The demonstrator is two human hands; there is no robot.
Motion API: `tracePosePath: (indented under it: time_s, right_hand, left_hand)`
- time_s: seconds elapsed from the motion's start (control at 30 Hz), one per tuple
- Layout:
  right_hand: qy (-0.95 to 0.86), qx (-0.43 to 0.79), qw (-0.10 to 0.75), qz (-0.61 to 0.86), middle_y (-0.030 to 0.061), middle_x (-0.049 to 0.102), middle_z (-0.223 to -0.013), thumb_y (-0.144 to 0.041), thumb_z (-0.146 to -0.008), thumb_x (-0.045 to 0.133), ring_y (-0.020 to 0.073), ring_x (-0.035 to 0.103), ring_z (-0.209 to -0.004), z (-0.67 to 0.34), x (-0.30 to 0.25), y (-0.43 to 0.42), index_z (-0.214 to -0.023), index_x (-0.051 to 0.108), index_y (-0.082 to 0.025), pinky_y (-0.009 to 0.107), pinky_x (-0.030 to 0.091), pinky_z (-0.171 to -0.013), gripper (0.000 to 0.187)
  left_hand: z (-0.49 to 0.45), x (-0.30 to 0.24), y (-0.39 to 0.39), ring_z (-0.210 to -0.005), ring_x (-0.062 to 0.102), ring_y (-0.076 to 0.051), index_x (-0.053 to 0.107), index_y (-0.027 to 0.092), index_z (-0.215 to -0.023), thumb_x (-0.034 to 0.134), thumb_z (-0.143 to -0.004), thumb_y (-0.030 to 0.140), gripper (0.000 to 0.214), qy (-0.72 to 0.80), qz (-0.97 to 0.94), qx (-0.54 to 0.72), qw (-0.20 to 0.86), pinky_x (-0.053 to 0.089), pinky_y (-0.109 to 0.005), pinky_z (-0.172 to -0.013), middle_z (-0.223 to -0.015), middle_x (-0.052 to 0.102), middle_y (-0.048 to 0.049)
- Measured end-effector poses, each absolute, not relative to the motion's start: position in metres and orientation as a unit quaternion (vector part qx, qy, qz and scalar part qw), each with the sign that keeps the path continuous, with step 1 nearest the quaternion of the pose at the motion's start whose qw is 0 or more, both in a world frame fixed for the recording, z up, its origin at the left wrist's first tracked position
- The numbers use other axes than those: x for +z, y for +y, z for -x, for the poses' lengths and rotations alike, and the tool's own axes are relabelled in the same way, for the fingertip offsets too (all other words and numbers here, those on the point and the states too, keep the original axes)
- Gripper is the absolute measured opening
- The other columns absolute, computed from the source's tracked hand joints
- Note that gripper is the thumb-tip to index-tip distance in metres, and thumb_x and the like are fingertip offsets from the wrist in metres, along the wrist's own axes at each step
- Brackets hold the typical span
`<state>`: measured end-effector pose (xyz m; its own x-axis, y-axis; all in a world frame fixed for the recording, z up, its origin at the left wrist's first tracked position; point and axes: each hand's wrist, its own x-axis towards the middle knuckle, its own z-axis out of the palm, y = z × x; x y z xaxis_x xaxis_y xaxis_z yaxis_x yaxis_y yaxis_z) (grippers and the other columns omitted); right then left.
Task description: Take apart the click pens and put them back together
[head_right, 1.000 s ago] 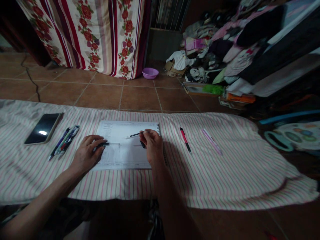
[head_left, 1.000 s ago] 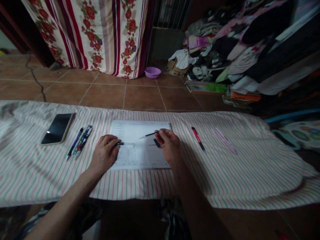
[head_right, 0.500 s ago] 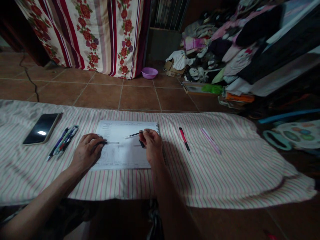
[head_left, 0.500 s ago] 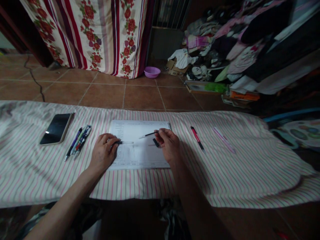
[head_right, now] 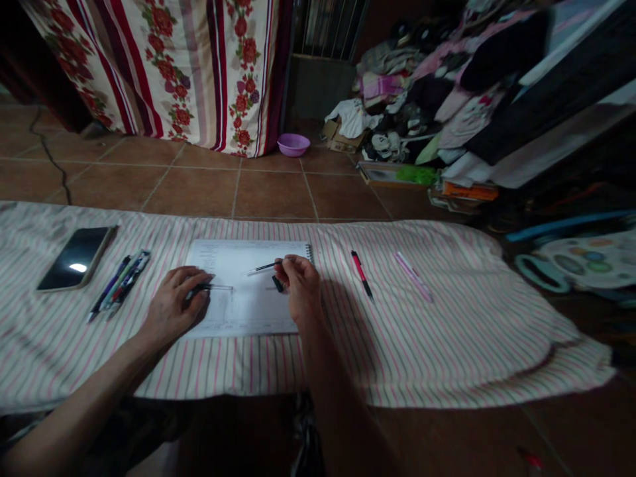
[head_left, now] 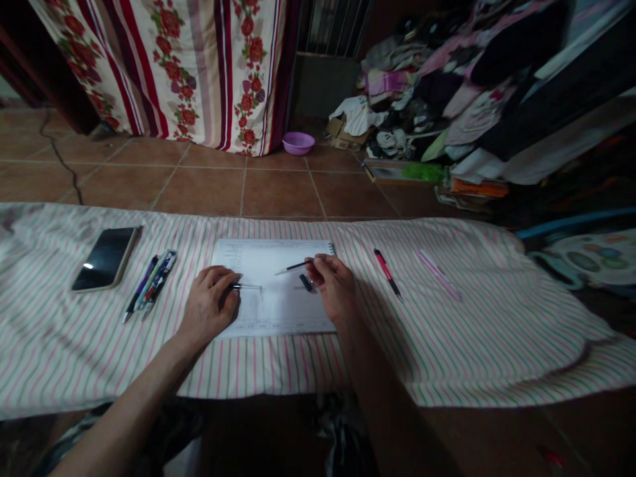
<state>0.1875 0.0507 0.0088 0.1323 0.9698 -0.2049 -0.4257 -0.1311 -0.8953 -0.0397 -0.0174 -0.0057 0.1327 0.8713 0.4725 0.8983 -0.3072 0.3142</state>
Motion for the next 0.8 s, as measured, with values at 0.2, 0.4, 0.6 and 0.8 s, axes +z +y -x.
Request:
tracePosePath:
  time_s: [0.2,0.4,0.6,0.8]
  right_hand:
    - [-0.293,0.598,0.588,0.460,-0.0006,0.068,-0.070,-0.025,-0.059,0.074,0.0078,0.062,-0.059,-0.188,0.010,0.050,-0.075,0.060,-0.017,0.018,0.049,-0.055,0.023]
    - [-0.305,0.597,0.576,0.467,0.0001,0.068,-0.071,-0.029,-0.060,0.073,0.0083,0.062,-0.060,-0.184,0.011,0.048,-0.076,0.060,-0.017,0.018,0.049,-0.056,0.024]
    - [-0.357,0.597,0.548,0.465,0.0006,0.068,-0.073,-0.031,-0.063,0.072,0.0096,0.062,-0.062,-0.176,0.014,0.042,-0.077,0.059,-0.017,0.020,0.051,-0.056,0.024]
    - [-0.378,0.606,0.526,0.462,0.0020,0.069,-0.076,-0.030,-0.065,0.069,0.0103,0.063,-0.062,-0.173,0.021,0.035,-0.077,0.058,-0.017,0.022,0.051,-0.057,0.021]
  left_hand:
    - [0.037,-0.004,-0.016,-0.103,0.050,-0.027,0.063,0.014,-0.097,0.053,-0.079,0.024,0.023,-0.586,0.746,-0.313,0.052,0.044,-0.044,-0.089,-0.097,0.061,-0.0105]
    - [0.027,0.000,-0.012,-0.106,0.050,-0.025,0.063,0.018,-0.093,0.055,-0.080,0.022,0.015,-0.561,0.746,-0.353,0.058,0.044,-0.043,-0.090,-0.095,0.064,-0.0076]
    - [0.005,0.011,-0.006,-0.105,0.051,-0.024,0.062,0.020,-0.097,0.056,-0.081,0.024,0.017,-0.546,0.744,-0.382,0.049,0.045,-0.043,-0.089,-0.095,0.065,-0.0068]
    - [-0.015,0.015,-0.003,-0.106,0.051,-0.025,0.062,0.019,-0.100,0.055,-0.082,0.027,0.021,-0.543,0.762,-0.347,0.058,0.040,-0.046,-0.094,-0.096,0.066,-0.0072]
